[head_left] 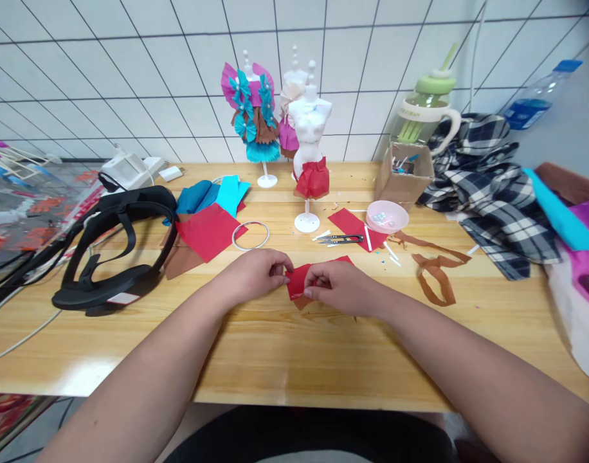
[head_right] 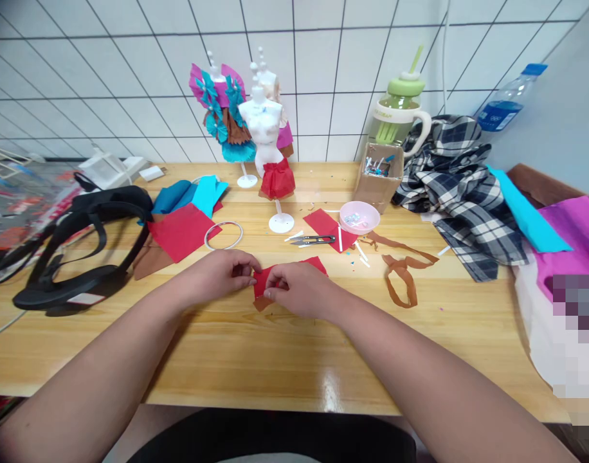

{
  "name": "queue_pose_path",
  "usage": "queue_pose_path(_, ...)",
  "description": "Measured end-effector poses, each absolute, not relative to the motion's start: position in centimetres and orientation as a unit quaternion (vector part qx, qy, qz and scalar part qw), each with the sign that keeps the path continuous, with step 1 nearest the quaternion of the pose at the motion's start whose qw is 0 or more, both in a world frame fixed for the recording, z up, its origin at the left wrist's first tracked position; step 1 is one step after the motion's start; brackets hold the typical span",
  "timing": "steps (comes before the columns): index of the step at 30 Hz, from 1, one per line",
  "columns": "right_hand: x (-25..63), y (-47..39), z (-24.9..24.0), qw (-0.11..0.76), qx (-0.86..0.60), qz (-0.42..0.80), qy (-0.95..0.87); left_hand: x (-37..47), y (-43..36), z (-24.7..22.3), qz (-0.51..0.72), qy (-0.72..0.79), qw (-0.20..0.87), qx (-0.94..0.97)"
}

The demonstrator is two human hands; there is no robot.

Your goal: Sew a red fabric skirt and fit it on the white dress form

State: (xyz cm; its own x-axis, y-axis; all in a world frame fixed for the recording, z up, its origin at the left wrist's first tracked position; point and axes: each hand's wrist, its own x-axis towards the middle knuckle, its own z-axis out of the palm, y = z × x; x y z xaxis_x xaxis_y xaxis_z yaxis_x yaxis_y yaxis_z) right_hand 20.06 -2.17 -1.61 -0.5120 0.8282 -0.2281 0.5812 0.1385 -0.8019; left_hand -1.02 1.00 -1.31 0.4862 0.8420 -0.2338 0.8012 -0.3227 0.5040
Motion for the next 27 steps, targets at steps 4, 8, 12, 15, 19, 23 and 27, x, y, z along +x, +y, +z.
queue_pose_path(4,20.2,-2.3,-1.6,0.131,-0.444,0.505,-0.728,-0.9,0.5,0.0,0.071,0.501,0.316,0.803)
queue_pose_path(8,20.1,-2.3,-1.3,0.151,-0.448,0.510,-0.719,-0.8,-0.3,1.5,0.072,0.443,0.410,0.794)
queue_pose_path(12,20.2,-2.1,-1.0,0.176,-0.461,0.499,-0.712,-0.7,-0.6,2.1,0.056,0.451,0.421,0.785)
queue_pose_path(15,20.7,-1.9,-0.7,0.167,-0.467,0.491,-0.716,-0.8,-0.5,1.9,0.055,0.451,0.431,0.780)
queue_pose_path(19,21.0,-1.8,-0.5,0.121,-0.486,0.460,-0.733,-0.7,-0.5,1.3,0.017,0.468,0.433,0.770)
queue_pose_path(23,20.3,-2.0,-1.4,0.128,-0.520,0.399,-0.745,-0.4,-0.6,0.9,-0.008,0.485,0.425,0.764)
queue_pose_path(27,19.6,-2.2,-2.2,0.126,-0.543,0.352,-0.752,-0.4,-0.5,0.8,-0.017,0.507,0.406,0.761)
